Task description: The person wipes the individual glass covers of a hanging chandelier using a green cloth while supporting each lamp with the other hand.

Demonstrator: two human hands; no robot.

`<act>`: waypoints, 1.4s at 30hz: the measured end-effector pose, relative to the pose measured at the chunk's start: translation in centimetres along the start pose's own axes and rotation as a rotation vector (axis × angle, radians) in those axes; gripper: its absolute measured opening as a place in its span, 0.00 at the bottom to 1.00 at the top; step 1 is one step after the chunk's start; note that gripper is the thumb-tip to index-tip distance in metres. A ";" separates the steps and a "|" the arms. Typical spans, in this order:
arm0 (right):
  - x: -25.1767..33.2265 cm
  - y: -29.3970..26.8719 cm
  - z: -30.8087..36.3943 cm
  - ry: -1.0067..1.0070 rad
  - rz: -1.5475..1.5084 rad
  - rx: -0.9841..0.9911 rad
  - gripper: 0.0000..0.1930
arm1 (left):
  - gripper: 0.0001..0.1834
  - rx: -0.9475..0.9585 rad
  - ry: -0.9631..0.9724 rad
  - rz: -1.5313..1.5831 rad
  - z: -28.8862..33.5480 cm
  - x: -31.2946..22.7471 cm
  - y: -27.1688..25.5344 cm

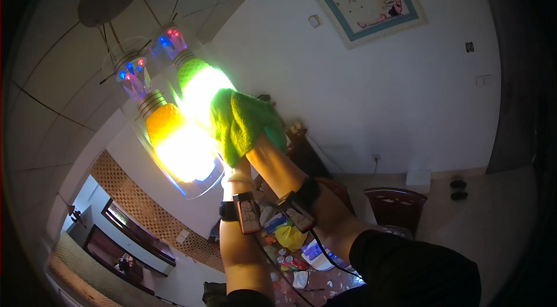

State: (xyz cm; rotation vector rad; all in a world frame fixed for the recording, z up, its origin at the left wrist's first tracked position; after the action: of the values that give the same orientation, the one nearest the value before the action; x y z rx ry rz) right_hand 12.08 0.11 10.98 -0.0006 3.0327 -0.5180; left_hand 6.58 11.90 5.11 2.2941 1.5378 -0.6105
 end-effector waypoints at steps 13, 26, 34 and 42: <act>1.2 3.6 -1.4 0.055 0.140 -0.190 0.05 | 0.13 0.036 0.012 -0.070 -0.7 -1.6 0.3; 2.3 8.6 -0.3 0.094 0.841 0.139 0.14 | 0.11 0.124 0.273 -1.060 0.5 -0.3 0.2; 1.6 7.1 0.9 0.081 2.481 0.097 0.29 | 0.17 0.143 -0.240 0.338 0.9 2.9 1.1; -0.9 6.1 0.3 0.071 2.426 -0.015 0.24 | 0.23 0.301 -0.412 0.824 1.2 1.3 4.7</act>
State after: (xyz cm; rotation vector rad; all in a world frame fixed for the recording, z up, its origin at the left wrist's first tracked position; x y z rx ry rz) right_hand 13.05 5.78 8.70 2.6754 1.0000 -0.0655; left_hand 11.13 10.61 3.53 2.5035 0.2674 -1.0087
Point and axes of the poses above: each hand's wrist, its own z-axis away from the middle knuckle, its own y-axis out of the palm, x = y × z, the point moved 5 cm from there along -z, towards the middle knuckle
